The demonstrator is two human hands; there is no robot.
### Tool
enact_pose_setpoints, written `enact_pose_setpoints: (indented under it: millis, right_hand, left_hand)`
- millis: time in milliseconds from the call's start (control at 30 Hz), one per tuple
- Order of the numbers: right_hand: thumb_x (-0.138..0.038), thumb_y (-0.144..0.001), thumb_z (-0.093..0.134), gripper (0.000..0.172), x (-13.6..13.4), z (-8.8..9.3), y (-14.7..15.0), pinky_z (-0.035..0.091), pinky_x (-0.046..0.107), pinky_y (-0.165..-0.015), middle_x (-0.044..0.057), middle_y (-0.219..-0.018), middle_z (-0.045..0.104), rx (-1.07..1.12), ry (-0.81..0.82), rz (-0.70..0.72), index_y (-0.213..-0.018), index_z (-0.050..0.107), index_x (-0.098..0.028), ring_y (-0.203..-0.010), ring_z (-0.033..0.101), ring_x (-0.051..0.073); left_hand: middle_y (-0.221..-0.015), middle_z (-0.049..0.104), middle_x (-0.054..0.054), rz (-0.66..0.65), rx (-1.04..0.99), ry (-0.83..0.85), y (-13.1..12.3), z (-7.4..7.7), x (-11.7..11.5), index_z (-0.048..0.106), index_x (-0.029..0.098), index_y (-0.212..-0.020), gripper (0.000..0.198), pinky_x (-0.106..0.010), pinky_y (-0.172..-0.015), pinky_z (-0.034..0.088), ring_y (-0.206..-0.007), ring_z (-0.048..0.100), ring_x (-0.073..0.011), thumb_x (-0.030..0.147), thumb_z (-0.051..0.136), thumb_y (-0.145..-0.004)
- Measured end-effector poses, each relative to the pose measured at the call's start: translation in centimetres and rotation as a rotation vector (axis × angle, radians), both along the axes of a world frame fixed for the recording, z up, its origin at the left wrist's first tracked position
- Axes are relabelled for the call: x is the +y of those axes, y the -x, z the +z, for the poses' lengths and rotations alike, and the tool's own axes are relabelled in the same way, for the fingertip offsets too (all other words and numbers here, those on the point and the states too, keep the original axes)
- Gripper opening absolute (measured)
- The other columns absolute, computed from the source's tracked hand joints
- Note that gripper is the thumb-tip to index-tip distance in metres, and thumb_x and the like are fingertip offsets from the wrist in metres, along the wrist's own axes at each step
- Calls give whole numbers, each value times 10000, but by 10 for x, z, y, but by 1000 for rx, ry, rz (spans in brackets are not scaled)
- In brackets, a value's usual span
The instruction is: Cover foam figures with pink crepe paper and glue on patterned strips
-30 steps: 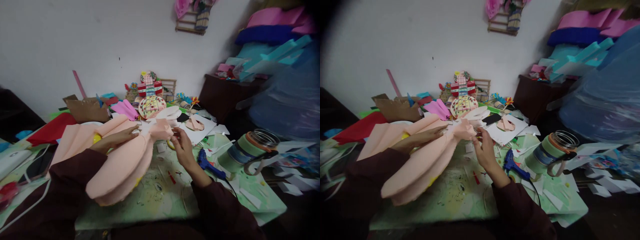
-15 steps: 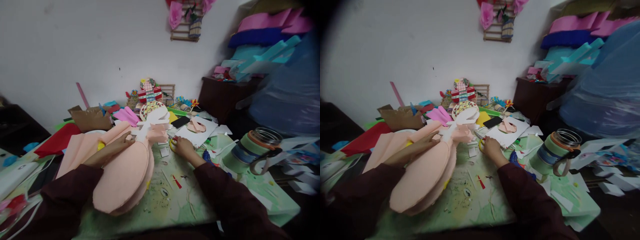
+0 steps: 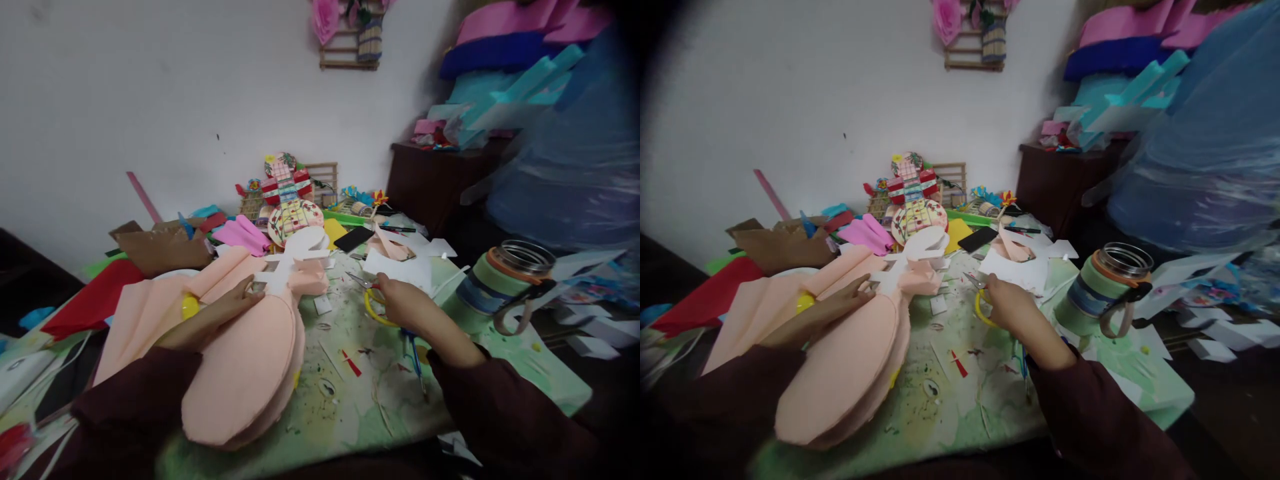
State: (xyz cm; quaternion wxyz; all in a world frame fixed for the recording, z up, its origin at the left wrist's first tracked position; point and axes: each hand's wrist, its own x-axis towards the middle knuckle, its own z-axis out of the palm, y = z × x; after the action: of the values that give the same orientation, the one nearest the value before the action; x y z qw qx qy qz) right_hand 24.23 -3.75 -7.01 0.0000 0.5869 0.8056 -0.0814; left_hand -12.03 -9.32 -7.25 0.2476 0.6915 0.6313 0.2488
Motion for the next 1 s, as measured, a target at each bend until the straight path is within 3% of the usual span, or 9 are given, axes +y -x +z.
enact_pose_setpoints:
  millis: [133, 267, 400, 500, 633, 733, 833, 900, 1000]
  right_hand:
    - [-75, -735, 527, 604, -23, -14, -15, 420, 275, -748, 136, -1069, 666, 315, 59, -9, -1328, 424, -132, -920, 637, 222]
    - [-166, -708, 607, 540, -38, -42, -12, 457, 291, -743, 71, -1003, 670, 749, -6, -107, -1228, 465, -190, -837, 632, 190]
    - [-214, -678, 638, 472, -40, -66, 0, 477, 283, -673, 25, -868, 674, 1081, 58, -215, -1117, 465, -202, -739, 636, 173]
    - [-189, -691, 621, 465, -38, -77, 11, 473, 264, -622, 17, -815, 674, 1168, 137, -269, -1126, 457, -191, -712, 642, 174]
    - [-204, -745, 625, 550, -41, -79, 20, 490, 308, -743, 109, -1006, 684, 915, 62, -310, -1257, 431, -155, -903, 653, 224]
    - [-254, -789, 622, 568, -46, -74, 20, 478, 333, -773, 151, -1081, 672, 603, -12, -306, -1309, 432, -128, -979, 641, 274]
    - [-211, -826, 563, 416, -49, -70, 19, 469, 325, -749, 152, -1072, 668, 417, -68, -235, -1226, 509, -110, -966, 640, 275]
    - [-159, -832, 534, 382, -49, -68, 20, 463, 325, -736, 151, -1042, 670, 330, -87, -208, -1210, 530, -102, -940, 640, 271]
    - [-130, -855, 499, 319, -49, -65, 25, 455, 343, -760, 168, -1015, 673, 234, -94, -180, -1161, 580, -97, -953, 628, 282]
  left_hand:
    - [-1117, 690, -114, 20, -57, 150, -5, -14, 6, 286, 165, -1488, 874, -383, -859, 506, -1009, 648, -282, 678, 479, -808]
    - [-1002, 708, -116, 59, 183, 157, 2, -21, 12, 319, 125, -1466, 913, -394, -794, 505, -915, 664, -313, 684, 509, -770]
    - [-1082, 685, -136, 4, 520, -79, -1, -5, 22, 533, 181, -1305, 683, -431, -901, 452, -1060, 603, -356, 651, 485, -811]
    - [-1140, 654, -157, -128, 566, -320, -35, 12, 35, 587, 157, -1220, 563, -429, -960, 414, -1107, 566, -332, 582, 467, -871]
    - [-1008, 665, -109, -394, 571, -317, -97, 14, 54, 657, 181, -996, 379, -381, -885, 441, -984, 583, -267, 498, 467, -914]
    - [-888, 646, -93, -412, 649, -260, -123, 5, 60, 653, 180, -965, 289, -368, -814, 445, -891, 579, -249, 403, 474, -924]
    - [-1038, 618, -123, -317, 618, -400, -125, -1, 57, 594, 163, -1090, 304, -380, -868, 441, -1002, 555, -271, 392, 529, -901]
    - [-1031, 605, -130, -234, 612, -485, -120, -1, 51, 584, 158, -1046, 298, -384, -872, 441, -1004, 550, -277, 413, 535, -898]
    - [-945, 621, -104, -277, 636, -395, -114, -1, 43, 604, 184, -961, 222, -386, -842, 449, -936, 567, -265, 376, 507, -907]
